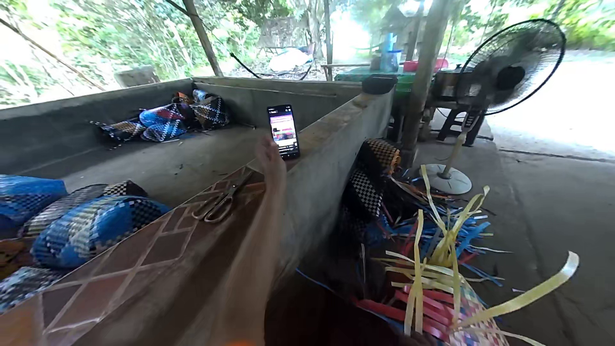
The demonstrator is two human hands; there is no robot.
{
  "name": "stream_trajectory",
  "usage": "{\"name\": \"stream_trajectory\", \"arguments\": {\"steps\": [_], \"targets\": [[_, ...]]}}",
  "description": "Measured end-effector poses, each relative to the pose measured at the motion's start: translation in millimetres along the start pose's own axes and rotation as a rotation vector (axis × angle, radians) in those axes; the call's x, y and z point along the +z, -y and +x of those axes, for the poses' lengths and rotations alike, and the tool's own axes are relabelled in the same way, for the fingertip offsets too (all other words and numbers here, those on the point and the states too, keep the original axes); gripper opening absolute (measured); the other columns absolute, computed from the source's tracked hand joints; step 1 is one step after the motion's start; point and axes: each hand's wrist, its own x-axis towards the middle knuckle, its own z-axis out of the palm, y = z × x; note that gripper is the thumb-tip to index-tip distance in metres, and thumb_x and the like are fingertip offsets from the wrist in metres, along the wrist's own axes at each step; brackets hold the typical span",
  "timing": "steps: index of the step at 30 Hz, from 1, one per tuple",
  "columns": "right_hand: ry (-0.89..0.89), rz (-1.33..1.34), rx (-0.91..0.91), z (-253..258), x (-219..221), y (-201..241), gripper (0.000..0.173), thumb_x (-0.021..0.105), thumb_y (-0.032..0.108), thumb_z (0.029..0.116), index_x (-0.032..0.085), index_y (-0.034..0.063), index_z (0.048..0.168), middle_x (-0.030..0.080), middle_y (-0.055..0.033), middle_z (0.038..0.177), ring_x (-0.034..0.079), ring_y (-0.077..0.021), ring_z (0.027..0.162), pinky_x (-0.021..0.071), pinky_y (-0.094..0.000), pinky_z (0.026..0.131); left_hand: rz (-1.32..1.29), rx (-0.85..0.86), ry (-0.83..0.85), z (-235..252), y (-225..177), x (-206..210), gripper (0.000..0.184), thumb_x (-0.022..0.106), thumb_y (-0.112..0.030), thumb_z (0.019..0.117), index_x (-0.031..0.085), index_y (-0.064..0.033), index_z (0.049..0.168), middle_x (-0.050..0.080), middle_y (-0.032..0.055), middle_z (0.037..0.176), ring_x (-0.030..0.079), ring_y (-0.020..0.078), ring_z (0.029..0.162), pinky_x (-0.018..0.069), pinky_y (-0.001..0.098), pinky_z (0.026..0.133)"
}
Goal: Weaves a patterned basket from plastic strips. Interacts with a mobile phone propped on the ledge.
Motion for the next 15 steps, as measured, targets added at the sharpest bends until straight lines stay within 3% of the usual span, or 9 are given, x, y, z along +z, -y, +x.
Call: {"name": "stream_trajectory", "arguments": {"steps": [2,4,6,7,9,11,13,15], "targets": [[-0.028,0.031,-0.058,3,-6,1,0.026,0.060,0.015,0.0998,0.077,0.0019,0.114,0.072,-0.0252,0.116,0.062,-0.0494,0.117,0.0480,-0.0635,0.100,0.031,0.103,0.293,-90,-26,-5,0.045,0.040,-0.022,0.1088,0.048,0.0102,0.139,0.058,0.0225,0.136,0.058,0.0241,0.125,0.0477,0.0400,0.107],[-0.034,0.058,-0.076,6,-6,-1,0.025,0.061,0.014,0.0986,0.077,0.0011,0.113,0.072,-0.0256,0.115,0.063,-0.0500,0.116,0.0476,-0.0634,0.101,0.004,0.021,0.685,-202,-51,-5,0.036,0.045,-0.014,0.1041,0.060,0.0103,0.126,0.067,0.0180,0.124,0.064,0.0207,0.115,0.0514,0.0380,0.102],[0.014,0.069,-0.036,9,-7,-2,0.028,0.061,0.017,0.0994,0.076,0.0018,0.117,0.070,-0.0258,0.120,0.060,-0.0502,0.121,0.0460,-0.0640,0.103,-0.012,-0.109,1.021,-300,-53,-1,0.030,0.048,0.001,0.0999,0.065,0.0085,0.123,0.066,0.0212,0.126,0.063,0.0287,0.121,0.0492,0.0436,0.107],[0.031,0.077,-0.024,10,-7,-3,0.028,0.062,0.018,0.0990,0.076,0.0016,0.117,0.070,-0.0259,0.120,0.059,-0.0501,0.122,0.0459,-0.0645,0.102,-0.020,-0.145,1.101,-340,-42,3,0.031,0.049,0.005,0.0991,0.066,0.0087,0.124,0.065,0.0241,0.130,0.061,0.0333,0.126,0.0463,0.0464,0.112],[0.049,0.066,-0.020,9,-8,-3,0.030,0.065,0.019,0.0975,0.074,-0.0023,0.116,0.068,-0.0273,0.122,0.058,-0.0501,0.123,0.0454,-0.0642,0.103,-0.005,-0.164,1.096,-399,-11,11,0.032,0.050,0.006,0.0988,0.067,0.0073,0.126,0.063,0.0255,0.134,0.057,0.0375,0.131,0.0433,0.0494,0.115],[0.020,0.062,-0.020,3,-7,-1,0.029,0.066,0.013,0.0941,0.074,-0.0057,0.115,0.068,-0.0295,0.123,0.058,-0.0512,0.123,0.0452,-0.0640,0.104,0.055,-0.115,1.025,-424,12,21,0.028,0.054,0.003,0.0984,0.069,0.0058,0.121,0.065,0.0245,0.130,0.059,0.0382,0.129,0.0435,0.0503,0.115],[-0.044,0.072,-0.045,1,-5,-1,0.025,0.067,0.010,0.0913,0.075,-0.0086,0.107,0.069,-0.0305,0.117,0.060,-0.0523,0.119,0.0468,-0.0639,0.101,0.092,-0.065,1.031,-417,26,32,0.026,0.053,-0.003,0.1010,0.070,0.0050,0.118,0.068,0.0232,0.124,0.062,0.0371,0.125,0.0423,0.0504,0.115],[-0.139,0.082,-0.115,0,1,-6,0.021,0.068,0.008,0.0879,0.074,-0.0101,0.097,0.071,-0.0302,0.106,0.065,-0.0527,0.108,0.0496,-0.0638,0.095,0.113,-0.089,1.135,-399,34,40,0.030,0.051,-0.012,0.1050,0.067,0.0047,0.124,0.068,0.0233,0.123,0.064,0.0357,0.119,0.0482,0.0493,0.109]]}}
